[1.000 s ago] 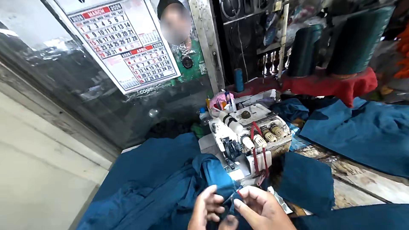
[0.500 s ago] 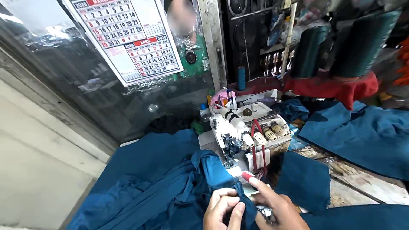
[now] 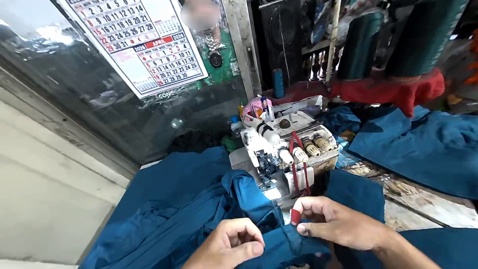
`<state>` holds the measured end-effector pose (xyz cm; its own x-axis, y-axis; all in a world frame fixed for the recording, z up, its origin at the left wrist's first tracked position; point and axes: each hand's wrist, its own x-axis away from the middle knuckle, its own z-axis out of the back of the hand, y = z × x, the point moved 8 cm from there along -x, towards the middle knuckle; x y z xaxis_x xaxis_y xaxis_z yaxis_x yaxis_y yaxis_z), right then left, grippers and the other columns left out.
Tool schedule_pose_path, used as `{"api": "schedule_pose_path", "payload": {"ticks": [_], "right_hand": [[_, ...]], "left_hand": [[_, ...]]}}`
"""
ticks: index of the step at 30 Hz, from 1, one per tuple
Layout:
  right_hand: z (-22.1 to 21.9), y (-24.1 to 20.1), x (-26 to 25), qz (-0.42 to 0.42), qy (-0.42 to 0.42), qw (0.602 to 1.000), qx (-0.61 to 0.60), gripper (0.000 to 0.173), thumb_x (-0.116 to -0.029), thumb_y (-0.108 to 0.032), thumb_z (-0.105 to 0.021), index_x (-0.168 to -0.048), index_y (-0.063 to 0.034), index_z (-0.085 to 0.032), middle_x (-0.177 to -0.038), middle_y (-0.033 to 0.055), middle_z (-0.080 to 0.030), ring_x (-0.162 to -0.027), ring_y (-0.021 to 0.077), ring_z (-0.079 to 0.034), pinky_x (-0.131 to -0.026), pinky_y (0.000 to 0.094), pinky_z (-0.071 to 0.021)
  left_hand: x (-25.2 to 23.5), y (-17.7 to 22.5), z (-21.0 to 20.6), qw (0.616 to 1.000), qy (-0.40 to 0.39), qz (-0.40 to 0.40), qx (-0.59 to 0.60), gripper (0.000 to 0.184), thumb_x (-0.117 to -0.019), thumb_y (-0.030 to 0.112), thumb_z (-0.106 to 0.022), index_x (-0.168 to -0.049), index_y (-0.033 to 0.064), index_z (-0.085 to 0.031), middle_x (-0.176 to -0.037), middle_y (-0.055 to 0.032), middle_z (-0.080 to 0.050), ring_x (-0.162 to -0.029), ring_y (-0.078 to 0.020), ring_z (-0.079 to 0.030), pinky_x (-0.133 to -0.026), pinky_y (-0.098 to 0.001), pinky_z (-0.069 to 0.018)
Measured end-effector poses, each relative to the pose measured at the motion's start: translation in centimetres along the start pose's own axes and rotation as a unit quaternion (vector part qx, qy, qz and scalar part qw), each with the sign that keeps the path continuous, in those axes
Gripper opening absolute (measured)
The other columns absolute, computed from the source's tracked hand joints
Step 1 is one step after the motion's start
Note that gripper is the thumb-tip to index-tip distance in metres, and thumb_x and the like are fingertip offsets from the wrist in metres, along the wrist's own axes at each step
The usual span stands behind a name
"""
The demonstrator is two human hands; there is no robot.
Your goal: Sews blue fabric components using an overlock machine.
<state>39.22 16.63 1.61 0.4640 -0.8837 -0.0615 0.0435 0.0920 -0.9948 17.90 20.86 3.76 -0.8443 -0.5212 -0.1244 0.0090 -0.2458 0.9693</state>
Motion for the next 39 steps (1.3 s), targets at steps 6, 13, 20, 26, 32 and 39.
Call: {"api": "schedule_pose_path", "payload": {"ticks": [6,13,20,26,32,39], "right_hand": [[-1.1,-1.9,-0.1,-0.037,-0.059,0.985,0.155,0.036,-0.1030,-0.047,-0.058,-0.115,-0.0147,-0.066,-0.100,-0.0010,-0.066,-0.085,0.0081,-0.063,-0.071,0.0288,-0.0542],[-1.9,-0.3,1.4,0.098,0.118,0.971,0.184,0.030,-0.0816,-0.026,-0.088,-0.101,-0.0132,-0.068,-0.094,-0.0014,-0.071,-0.082,0.0088,-0.068,-0.071,0.0296,-0.0605],[-1.9,-0.5,2.0,0.184,0.155,0.965,0.107,0.015,-0.0898,-0.019,-0.081,-0.096,-0.0065,-0.077,-0.095,0.0053,-0.077,-0.091,0.0161,-0.073,-0.084,0.0350,-0.0628],[-0.7,0.4,2.1,0.185,0.235,0.950,0.085,0.015,-0.0902,-0.017,-0.079,-0.082,-0.0071,-0.071,-0.087,0.0053,-0.074,-0.082,0.0151,-0.071,-0.073,0.0320,-0.0605],[0.0,0.8,2.3,0.168,0.272,0.941,0.111,0.024,-0.0887,-0.021,-0.082,-0.085,-0.0099,-0.061,-0.082,0.0017,-0.066,-0.073,0.0127,-0.067,-0.064,0.0301,-0.0597],[-0.1,-0.4,1.8,0.063,0.157,0.968,0.186,0.035,-0.0940,-0.034,-0.076,-0.126,-0.0222,-0.070,-0.090,-0.0064,-0.076,-0.065,0.0075,-0.072,-0.052,0.0271,-0.0622]], "left_hand": [[0.7,-0.3,1.6,0.985,-0.046,0.135,-0.097,0.021,-0.1023,0.028,-0.064,-0.109,0.0116,-0.074,-0.089,-0.0015,-0.072,-0.071,-0.0098,-0.066,-0.065,-0.0260,-0.0564],[2.2,-0.3,-0.8,0.999,-0.002,0.029,-0.039,0.046,-0.0793,0.019,-0.089,-0.114,0.0110,-0.061,-0.108,-0.0036,-0.066,-0.096,-0.0139,-0.066,-0.081,-0.0324,-0.0588],[1.9,-0.3,-0.1,0.985,0.116,0.021,-0.126,0.014,-0.0981,0.023,-0.071,-0.103,0.0096,-0.071,-0.097,-0.0004,-0.072,-0.088,-0.0121,-0.068,-0.079,-0.0309,-0.0596],[2.2,-0.1,-0.2,0.956,0.169,0.076,-0.228,0.023,-0.1037,0.035,-0.061,-0.101,0.0140,-0.069,-0.080,0.0026,-0.067,-0.065,-0.0097,-0.062,-0.058,-0.0291,-0.0540],[3.1,0.0,-0.3,0.901,0.218,0.124,-0.354,0.032,-0.1010,0.042,-0.063,-0.112,0.0122,-0.065,-0.084,0.0020,-0.069,-0.073,-0.0089,-0.066,-0.064,-0.0310,-0.0565],[3.1,1.6,0.6,0.907,0.191,0.062,-0.369,0.024,-0.1037,0.038,-0.060,-0.099,0.0157,-0.070,-0.082,0.0049,-0.068,-0.072,-0.0043,-0.064,-0.064,-0.0251,-0.0545]]}}
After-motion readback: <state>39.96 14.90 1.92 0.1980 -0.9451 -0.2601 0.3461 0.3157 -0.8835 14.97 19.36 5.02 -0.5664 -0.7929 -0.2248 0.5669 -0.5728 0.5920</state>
